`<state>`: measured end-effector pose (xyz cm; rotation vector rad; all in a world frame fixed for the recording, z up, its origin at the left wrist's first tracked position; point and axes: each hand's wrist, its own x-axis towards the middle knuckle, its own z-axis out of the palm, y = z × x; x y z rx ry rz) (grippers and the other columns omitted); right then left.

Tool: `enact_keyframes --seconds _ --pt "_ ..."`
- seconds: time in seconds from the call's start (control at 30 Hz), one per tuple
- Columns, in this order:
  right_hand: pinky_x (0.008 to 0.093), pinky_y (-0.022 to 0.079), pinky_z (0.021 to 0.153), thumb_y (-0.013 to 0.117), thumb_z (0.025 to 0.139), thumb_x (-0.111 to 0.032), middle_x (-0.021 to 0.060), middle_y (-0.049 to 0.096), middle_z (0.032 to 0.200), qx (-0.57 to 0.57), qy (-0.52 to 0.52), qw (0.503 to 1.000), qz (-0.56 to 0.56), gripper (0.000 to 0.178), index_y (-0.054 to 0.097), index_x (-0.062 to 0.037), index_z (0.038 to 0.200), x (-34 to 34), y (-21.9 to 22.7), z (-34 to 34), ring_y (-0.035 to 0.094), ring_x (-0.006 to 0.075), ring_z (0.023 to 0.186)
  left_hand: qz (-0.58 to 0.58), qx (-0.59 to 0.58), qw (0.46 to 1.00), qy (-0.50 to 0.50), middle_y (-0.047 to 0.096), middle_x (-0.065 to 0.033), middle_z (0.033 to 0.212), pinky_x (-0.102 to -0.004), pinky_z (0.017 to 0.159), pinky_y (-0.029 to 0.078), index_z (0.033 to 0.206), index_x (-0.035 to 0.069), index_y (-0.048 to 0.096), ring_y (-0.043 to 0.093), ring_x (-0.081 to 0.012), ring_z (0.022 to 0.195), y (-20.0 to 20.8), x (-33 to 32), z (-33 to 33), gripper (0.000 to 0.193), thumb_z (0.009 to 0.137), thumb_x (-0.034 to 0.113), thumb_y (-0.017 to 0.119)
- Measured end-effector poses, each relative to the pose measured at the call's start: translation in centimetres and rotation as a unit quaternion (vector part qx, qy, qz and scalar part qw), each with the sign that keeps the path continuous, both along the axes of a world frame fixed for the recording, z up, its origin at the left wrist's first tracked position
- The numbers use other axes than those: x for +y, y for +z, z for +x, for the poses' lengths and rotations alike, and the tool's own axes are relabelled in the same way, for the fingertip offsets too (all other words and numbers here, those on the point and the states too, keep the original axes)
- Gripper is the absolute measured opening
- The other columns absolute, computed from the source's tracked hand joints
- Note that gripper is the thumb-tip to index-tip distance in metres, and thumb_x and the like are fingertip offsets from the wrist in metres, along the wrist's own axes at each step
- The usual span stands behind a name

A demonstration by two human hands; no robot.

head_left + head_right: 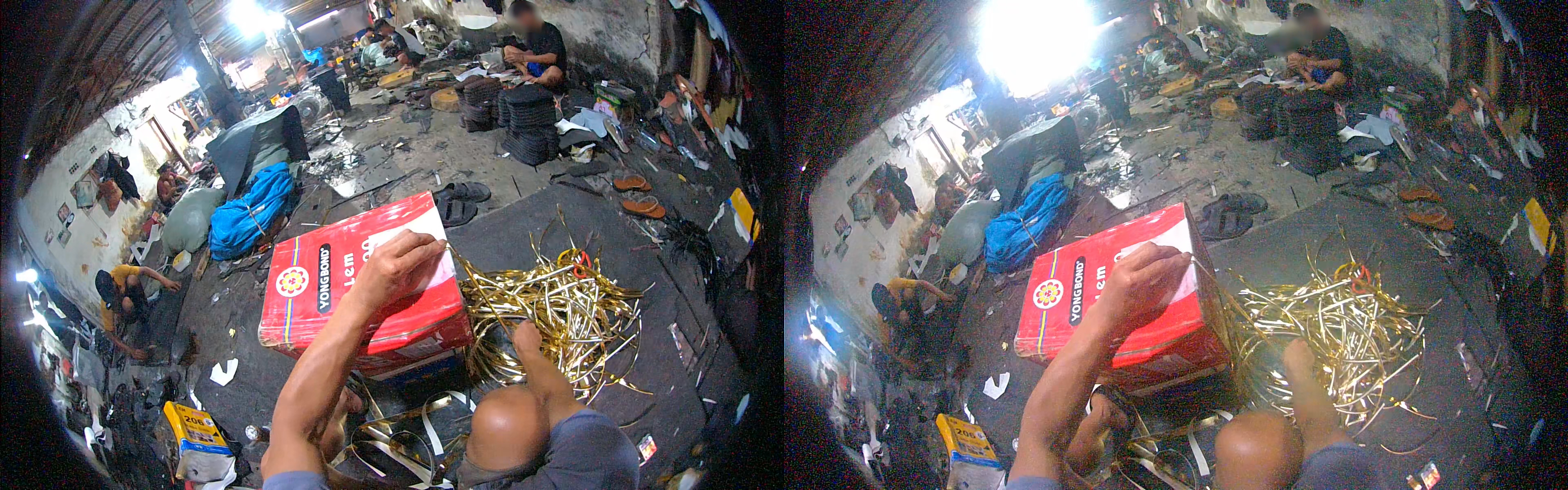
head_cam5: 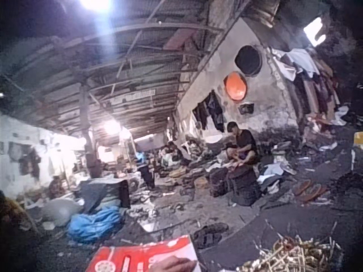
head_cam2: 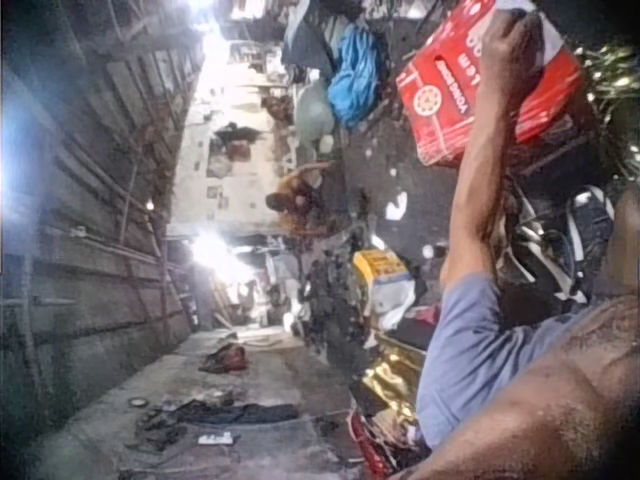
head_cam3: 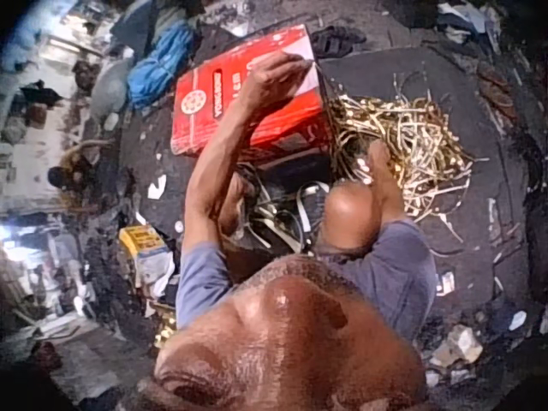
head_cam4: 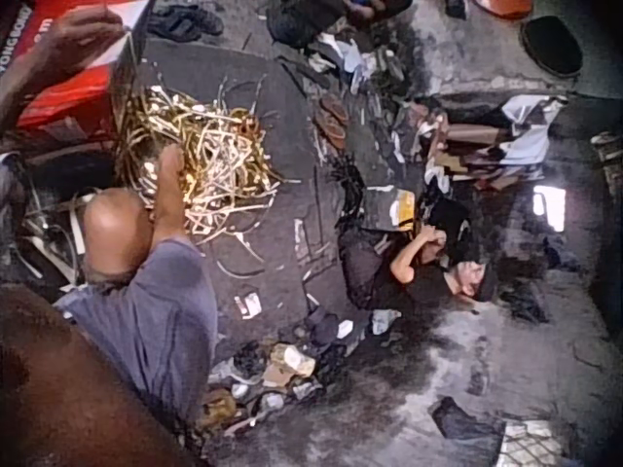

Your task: The person sits on the floor and wraps a red cardboard box with white tape. They repeatedly pull tape from a roll, press it onto the box, and tear off strips by hand. The workspace is cluttered with gold ribbons and other materials.

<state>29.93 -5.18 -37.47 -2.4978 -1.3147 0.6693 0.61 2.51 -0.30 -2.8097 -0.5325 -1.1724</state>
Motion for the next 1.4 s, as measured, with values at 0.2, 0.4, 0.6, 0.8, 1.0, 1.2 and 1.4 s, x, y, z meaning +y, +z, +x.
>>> enact_keyframes --seconds 0.2,0.4,0.6,0.8,1.0,1.2,1.4 --pt "0.0538 0.058 0.091 0.05 0.098 -0.018 0.0275 0.075 0.107 -0.028 0.03 0.999 0.035 0.033 0.07 0.0056 0.112 -0.3 -2.6 1.0 0.073 0.0449 0.102 0.081 0.081 0.989 0.089 0.071 -0.0057 0.128 -0.047 0.102 0.052 0.126 0.011 0.073 0.063 -0.0326 0.124 0.1 -1.0 -0.3 0.035 0.091 0.014 0.072" --pt "0.0491 0.063 0.072 0.054 0.098 -0.021 0.0226 0.077 0.09 -0.147 0.052 0.987 0.029 0.03 0.065 0.0013 0.114 0.0 -5.5 2.0 0.078 0.035 0.086 -0.075 0.096 0.99 0.064 0.056 -0.0111 0.154 -0.0549 0.123 0.029 0.139 0.014 0.066 0.038 -0.04 0.151 1.3 -1.5 1.1 0.048 0.096 0.034 0.061" --pt "0.0472 0.061 0.079 0.064 0.092 -0.017 0.0238 0.075 0.086 -0.057 0.06 0.996 0.023 0.025 0.071 0.0055 0.099 -2.0 -2.6 2.1 0.076 0.0419 0.089 -0.063 0.073 0.979 0.179 0.044 -0.015 0.161 -0.0524 0.122 0.032 0.139 0.012 0.065 0.034 -0.0414 0.151 0.2 -4.6 1.9 0.051 0.097 0.041 0.063" --pt "0.0466 0.046 0.085 0.046 0.112 -0.028 0.0183 0.062 0.096 0.063 -0.305 0.798 0.516 0.029 0.056 -0.0012 0.109 -2.7 10.0 6.3 0.061 0.034 0.091 -0.105 -0.133 0.979 0.115 0.07 -0.0165 0.112 -0.0413 0.088 0.057 0.115 0.004 0.072 0.07 -0.0351 0.097 -12.1 -18.5 2.9 0.035 0.081 0.011 0.076" --pt "0.0328 0.047 0.076 0.064 0.103 -0.026 0.0021 0.059 0.09 0.203 -0.268 0.727 0.599 0.023 0.057 -0.0042 0.104 -9.5 17.6 11.3 0.056 0.0146 0.083 -0.61 0.212 0.707 0.288 0.001 -0.0315 0.172 -0.0699 0.122 0.022 0.17 0.023 0.01 0.01 -0.0527 0.158 -40.7 -29.7 -1.7 0.128 0.074 0.07 0.081" --pt "0.0275 0.048 0.076 0.068 0.099 -0.011 0.0017 0.062 0.091 0.292 -0.135 0.762 0.562 0.012 0.062 -0.0022 0.102 -12.4 21.4 9.2 0.057 0.0098 0.083 -0.475 0.284 0.781 0.291 0.072 -0.0209 0.109 -0.0484 0.084 0.062 0.106 0.004 0.072 0.073 -0.0427 0.103 -41.7 -30.2 -4.4 0.02 0.091 0.014 0.064" --pt "0.0287 0.053 0.071 0.071 0.097 -0.013 0.001 0.066 0.087 0.23 0.121 0.855 0.448 0.011 0.067 -0.0066 0.105 -15.1 31.9 0.9 0.062 0.0112 0.078 -0.62 0.127 0.715 0.298 0.077 -0.0175 0.097 -0.0462 0.078 0.057 0.1 0.002 0.076 0.075 -0.0262 0.091 -30.2 -27.1 -3.7 0.025 0.09 0.022 0.066"
